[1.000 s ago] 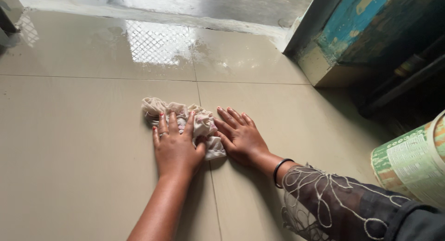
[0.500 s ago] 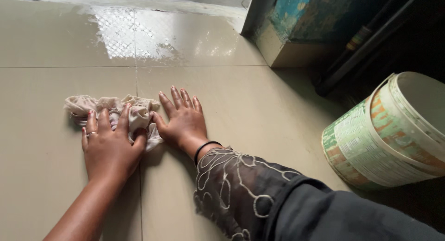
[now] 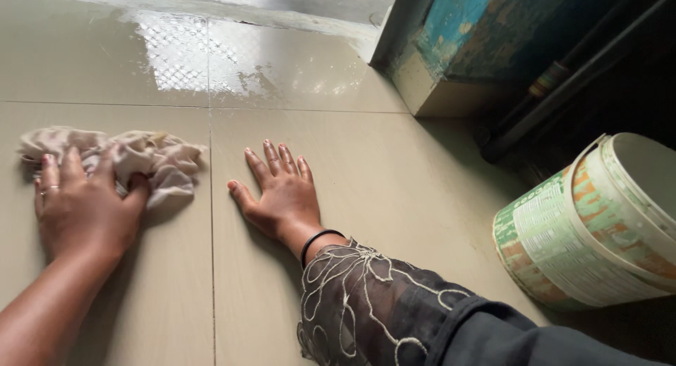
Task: The person wipes down the wet tiled floor by hand using a cloth.
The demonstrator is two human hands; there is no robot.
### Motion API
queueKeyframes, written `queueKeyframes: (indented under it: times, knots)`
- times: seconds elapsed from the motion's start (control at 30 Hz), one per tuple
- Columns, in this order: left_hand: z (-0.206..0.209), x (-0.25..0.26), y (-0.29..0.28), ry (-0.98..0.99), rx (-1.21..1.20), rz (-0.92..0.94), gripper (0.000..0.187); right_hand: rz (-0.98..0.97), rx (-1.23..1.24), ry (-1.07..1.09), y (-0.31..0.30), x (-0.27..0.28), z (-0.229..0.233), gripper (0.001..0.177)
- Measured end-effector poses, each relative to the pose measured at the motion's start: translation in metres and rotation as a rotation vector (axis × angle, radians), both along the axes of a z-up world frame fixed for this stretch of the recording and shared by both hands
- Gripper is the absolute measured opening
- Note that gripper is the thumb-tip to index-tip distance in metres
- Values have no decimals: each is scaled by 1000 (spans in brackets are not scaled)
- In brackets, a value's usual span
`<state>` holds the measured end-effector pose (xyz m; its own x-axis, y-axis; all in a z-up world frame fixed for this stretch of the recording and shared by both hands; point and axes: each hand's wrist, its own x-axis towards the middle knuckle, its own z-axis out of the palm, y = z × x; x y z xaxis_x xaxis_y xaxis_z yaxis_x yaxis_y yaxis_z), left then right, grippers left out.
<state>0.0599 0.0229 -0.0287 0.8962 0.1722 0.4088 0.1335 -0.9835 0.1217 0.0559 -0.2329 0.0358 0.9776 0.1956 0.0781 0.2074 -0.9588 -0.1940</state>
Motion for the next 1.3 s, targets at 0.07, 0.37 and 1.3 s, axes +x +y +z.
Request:
queueKeyframes:
  times: [0.07, 0.37, 1.3]
  knots:
    - [2, 1, 3, -3, -88, 11, 76, 8, 3, -7, 0, 1, 0, 73]
    - [39, -75, -90, 119, -192, -254, 72, 29, -40, -75, -5, 11, -15, 68]
    - [8, -42, -31, 75, 28, -243, 76, 5, -25, -50, -7, 8, -7, 58]
